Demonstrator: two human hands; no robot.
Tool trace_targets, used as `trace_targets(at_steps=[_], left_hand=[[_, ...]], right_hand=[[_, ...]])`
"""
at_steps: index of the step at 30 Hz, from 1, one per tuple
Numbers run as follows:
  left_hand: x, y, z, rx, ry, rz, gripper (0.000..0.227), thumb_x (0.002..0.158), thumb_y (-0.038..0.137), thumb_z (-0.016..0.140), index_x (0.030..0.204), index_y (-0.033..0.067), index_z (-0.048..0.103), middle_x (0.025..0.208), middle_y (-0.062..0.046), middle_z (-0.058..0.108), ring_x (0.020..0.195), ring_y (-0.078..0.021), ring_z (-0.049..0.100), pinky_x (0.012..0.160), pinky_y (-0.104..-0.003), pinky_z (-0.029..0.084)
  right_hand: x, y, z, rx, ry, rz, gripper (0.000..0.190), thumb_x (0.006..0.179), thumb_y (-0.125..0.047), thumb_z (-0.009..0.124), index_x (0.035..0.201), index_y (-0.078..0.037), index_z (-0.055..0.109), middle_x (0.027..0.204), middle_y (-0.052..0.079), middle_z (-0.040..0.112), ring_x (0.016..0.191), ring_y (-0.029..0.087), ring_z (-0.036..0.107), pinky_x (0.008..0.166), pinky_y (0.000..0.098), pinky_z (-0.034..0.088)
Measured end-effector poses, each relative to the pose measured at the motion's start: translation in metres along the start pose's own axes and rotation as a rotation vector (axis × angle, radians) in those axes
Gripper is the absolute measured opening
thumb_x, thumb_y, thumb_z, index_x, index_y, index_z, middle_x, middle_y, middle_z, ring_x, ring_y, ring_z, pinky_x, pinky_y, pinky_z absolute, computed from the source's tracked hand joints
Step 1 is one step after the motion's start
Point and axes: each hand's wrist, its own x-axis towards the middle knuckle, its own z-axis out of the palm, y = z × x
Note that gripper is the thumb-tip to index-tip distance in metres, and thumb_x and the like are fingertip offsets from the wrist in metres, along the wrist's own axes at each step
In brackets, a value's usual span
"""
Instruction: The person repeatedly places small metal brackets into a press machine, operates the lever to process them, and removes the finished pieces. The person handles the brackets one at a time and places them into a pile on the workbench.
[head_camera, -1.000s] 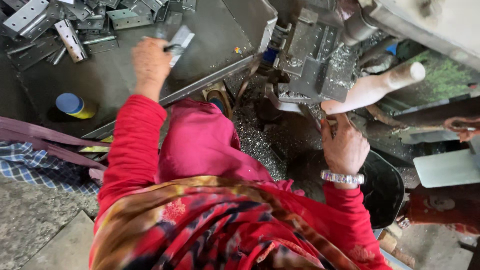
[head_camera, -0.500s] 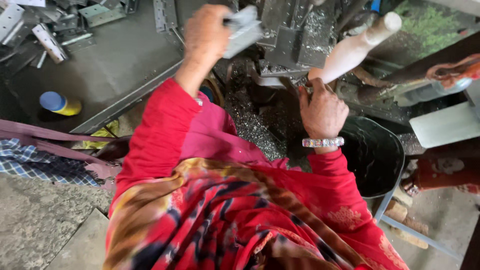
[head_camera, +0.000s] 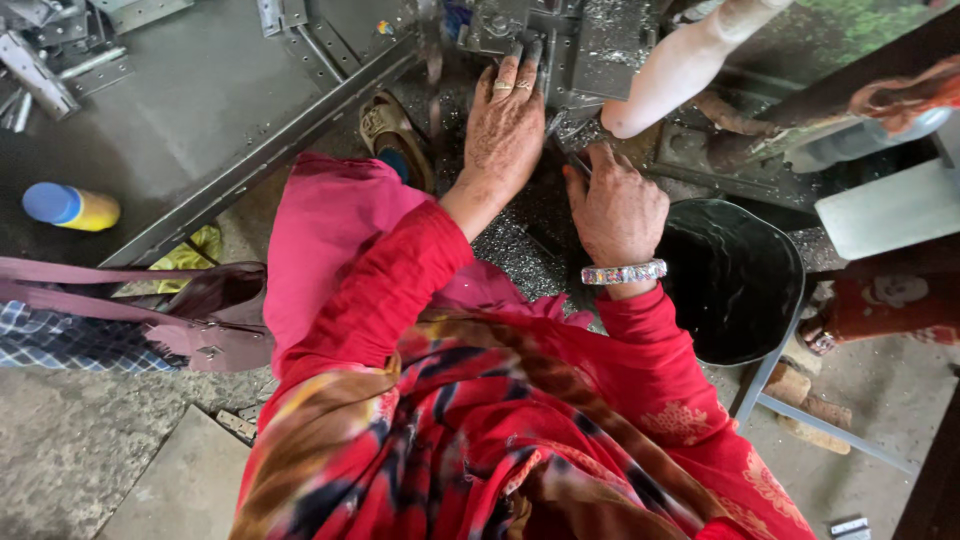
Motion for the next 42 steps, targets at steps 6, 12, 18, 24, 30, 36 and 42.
trace_targets(at_steps=[6, 12, 18, 24, 30, 36, 42], left_hand=[[0.043, -0.005, 0.011, 0.043, 0.018, -0.042, 0.045, 0.099, 0.025, 0.057, 0.131, -0.0067, 0.065, 0.150, -0.014, 0.053, 0.144, -0.0342, 0.040, 0.123, -0.061, 0.016], [0.048, 0.004, 0.017, 0.111, -0.076, -0.073, 0.039, 0.102, 0.022, 0.050, 0.127, -0.0029, 0.067, 0.149, -0.016, 0.054, 0.145, -0.0327, 0.041, 0.124, -0.060, 0.012], [0.041, -0.003, 0.025, 0.079, -0.034, -0.062, 0.038, 0.099, 0.017, 0.053, 0.130, -0.0008, 0.066, 0.154, -0.012, 0.050, 0.145, -0.0328, 0.041, 0.123, -0.061, 0.009], [0.053, -0.005, 0.037, 0.107, 0.024, -0.092, 0.040, 0.099, 0.017, 0.053, 0.133, 0.0004, 0.066, 0.152, -0.013, 0.052, 0.142, -0.0342, 0.044, 0.123, -0.062, 0.010], [0.049, 0.001, 0.019, 0.147, 0.021, -0.044, 0.042, 0.099, 0.023, 0.054, 0.131, -0.0005, 0.067, 0.147, -0.014, 0.055, 0.139, -0.0361, 0.046, 0.121, -0.065, 0.007], [0.061, -0.003, 0.022, 0.151, -0.053, -0.062, 0.040, 0.102, 0.022, 0.052, 0.132, 0.0001, 0.066, 0.154, -0.013, 0.050, 0.143, -0.0327, 0.043, 0.123, -0.064, 0.008], [0.067, -0.005, 0.026, 0.186, 0.076, -0.078, 0.045, 0.097, 0.022, 0.051, 0.132, -0.0002, 0.067, 0.152, -0.011, 0.050, 0.143, -0.0317, 0.044, 0.121, -0.062, 0.008]], right_hand=[[-0.002, 0.015, 0.019, -0.022, -0.005, -0.033, 0.033, 0.095, -0.040, 0.071, 0.111, -0.012, 0.064, 0.086, 0.014, 0.073, 0.070, 0.038, 0.071, 0.058, 0.0497, 0.053], [-0.066, 0.034, 0.101, 0.171, -0.244, 0.164, 0.041, 0.094, -0.036, 0.068, 0.119, -0.007, 0.058, 0.081, 0.022, 0.072, 0.072, 0.046, 0.069, 0.059, 0.0565, 0.054], [-0.062, 0.048, 0.117, 0.287, -0.210, 0.064, 0.047, 0.093, -0.043, 0.069, 0.117, -0.005, 0.058, 0.082, 0.025, 0.071, 0.076, 0.048, 0.068, 0.062, 0.0582, 0.053], [-0.033, 0.049, 0.082, 0.160, -0.243, 0.021, 0.047, 0.097, -0.049, 0.066, 0.119, -0.008, 0.058, 0.084, 0.026, 0.071, 0.079, 0.048, 0.069, 0.066, 0.0580, 0.054], [-0.064, 0.042, 0.121, 0.188, -0.321, 0.208, 0.040, 0.094, -0.044, 0.066, 0.114, -0.010, 0.058, 0.086, 0.025, 0.072, 0.080, 0.049, 0.069, 0.067, 0.0602, 0.053], [-0.032, 0.053, 0.085, 0.126, -0.282, 0.104, 0.052, 0.094, -0.050, 0.068, 0.121, -0.007, 0.057, 0.083, 0.025, 0.072, 0.075, 0.048, 0.070, 0.062, 0.0576, 0.054], [-0.047, 0.030, 0.071, 0.106, -0.287, 0.185, 0.047, 0.092, -0.047, 0.068, 0.121, -0.011, 0.060, 0.080, 0.024, 0.072, 0.074, 0.046, 0.071, 0.064, 0.0561, 0.055]])
